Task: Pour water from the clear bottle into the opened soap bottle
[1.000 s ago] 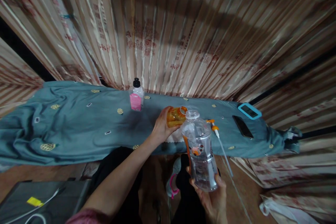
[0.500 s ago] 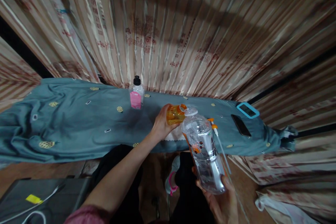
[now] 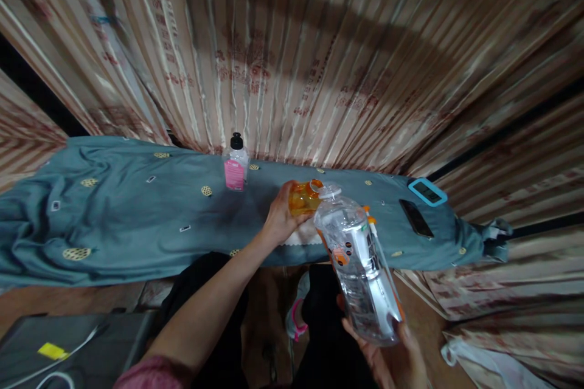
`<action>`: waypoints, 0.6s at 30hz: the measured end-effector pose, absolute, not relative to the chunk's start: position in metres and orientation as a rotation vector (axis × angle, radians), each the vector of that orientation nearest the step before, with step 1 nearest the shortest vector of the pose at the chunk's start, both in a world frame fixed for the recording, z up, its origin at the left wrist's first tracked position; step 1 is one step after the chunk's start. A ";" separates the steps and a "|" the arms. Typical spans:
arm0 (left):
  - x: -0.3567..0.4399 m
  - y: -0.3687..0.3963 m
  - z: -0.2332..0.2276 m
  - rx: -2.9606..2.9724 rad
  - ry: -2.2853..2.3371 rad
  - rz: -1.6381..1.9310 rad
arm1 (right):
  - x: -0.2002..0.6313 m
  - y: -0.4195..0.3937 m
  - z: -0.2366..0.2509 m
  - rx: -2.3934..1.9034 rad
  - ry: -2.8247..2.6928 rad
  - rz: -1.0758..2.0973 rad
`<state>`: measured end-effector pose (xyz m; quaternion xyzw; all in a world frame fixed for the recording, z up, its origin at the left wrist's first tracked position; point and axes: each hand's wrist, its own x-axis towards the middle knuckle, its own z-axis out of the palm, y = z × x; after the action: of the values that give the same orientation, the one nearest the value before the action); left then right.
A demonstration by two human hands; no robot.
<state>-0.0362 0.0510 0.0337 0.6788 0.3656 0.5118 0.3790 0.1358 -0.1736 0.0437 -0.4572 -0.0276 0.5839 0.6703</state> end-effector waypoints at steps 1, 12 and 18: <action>-0.036 0.051 0.033 1.734 0.924 1.308 | 0.133 -0.173 0.048 -1.042 -0.065 1.297; -0.035 0.052 0.032 1.770 0.921 1.320 | 0.125 -0.183 0.054 -1.042 -0.109 1.270; -0.035 0.054 0.031 1.738 0.959 1.302 | 0.128 -0.187 0.048 -1.063 -0.126 1.266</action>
<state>-0.0354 0.0536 0.0309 0.6788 0.3747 0.5085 0.3744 0.1283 -0.1869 0.0477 -0.4728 -0.0563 0.5628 0.6757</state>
